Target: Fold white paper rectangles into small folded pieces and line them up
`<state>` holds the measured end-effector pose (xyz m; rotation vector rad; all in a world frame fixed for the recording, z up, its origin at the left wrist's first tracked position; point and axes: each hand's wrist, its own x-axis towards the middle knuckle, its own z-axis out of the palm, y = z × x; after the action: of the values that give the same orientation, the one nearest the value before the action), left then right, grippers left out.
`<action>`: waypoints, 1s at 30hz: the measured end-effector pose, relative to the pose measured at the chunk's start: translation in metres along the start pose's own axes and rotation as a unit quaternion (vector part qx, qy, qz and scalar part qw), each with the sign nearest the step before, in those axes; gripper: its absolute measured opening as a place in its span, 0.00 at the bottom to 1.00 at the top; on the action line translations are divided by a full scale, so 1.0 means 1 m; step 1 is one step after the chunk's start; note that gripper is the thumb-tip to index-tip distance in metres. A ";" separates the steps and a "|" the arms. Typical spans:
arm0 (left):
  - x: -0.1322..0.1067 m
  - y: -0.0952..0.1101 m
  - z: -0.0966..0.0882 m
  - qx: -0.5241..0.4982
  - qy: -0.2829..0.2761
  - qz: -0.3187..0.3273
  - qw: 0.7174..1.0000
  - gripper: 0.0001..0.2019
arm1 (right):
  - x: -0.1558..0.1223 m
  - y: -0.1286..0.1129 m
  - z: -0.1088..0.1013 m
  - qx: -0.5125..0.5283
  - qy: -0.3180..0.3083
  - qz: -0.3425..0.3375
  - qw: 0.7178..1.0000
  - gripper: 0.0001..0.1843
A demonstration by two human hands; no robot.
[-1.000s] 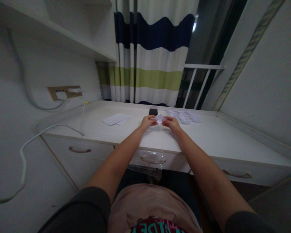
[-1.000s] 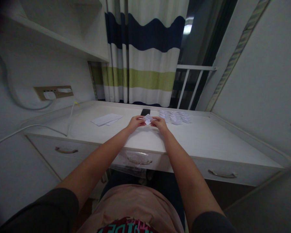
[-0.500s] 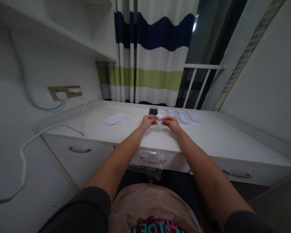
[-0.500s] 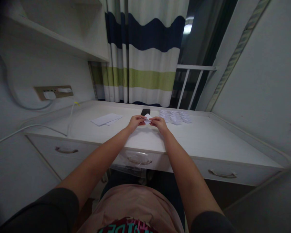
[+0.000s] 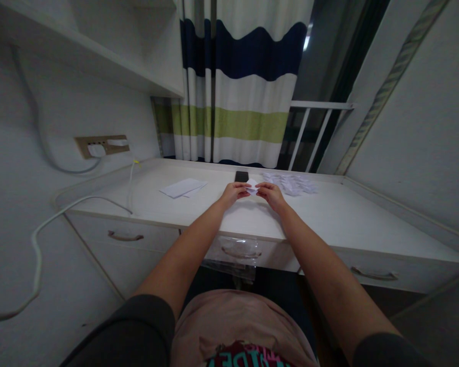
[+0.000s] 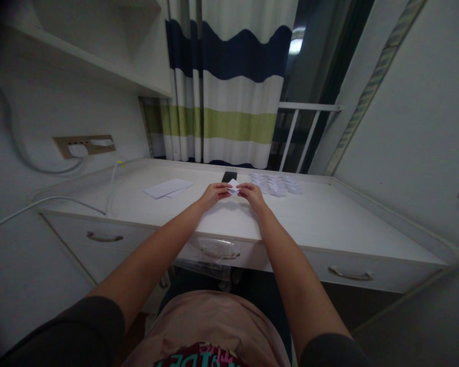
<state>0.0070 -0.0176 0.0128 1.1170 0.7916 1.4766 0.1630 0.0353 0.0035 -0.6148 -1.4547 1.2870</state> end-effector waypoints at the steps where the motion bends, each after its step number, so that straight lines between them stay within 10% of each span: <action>1: -0.001 0.001 0.000 -0.007 -0.005 -0.004 1.000 0.05 | 0.001 0.001 -0.001 -0.002 0.003 -0.005 1.000 0.08; 30: 0.001 -0.001 0.000 0.073 0.037 -0.001 0.997 0.06 | -0.004 -0.004 0.002 -0.067 -0.012 -0.007 0.998 0.10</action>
<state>0.0080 -0.0163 0.0119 1.1746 0.9657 1.4837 0.1633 0.0301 0.0061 -0.6781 -1.5721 1.1963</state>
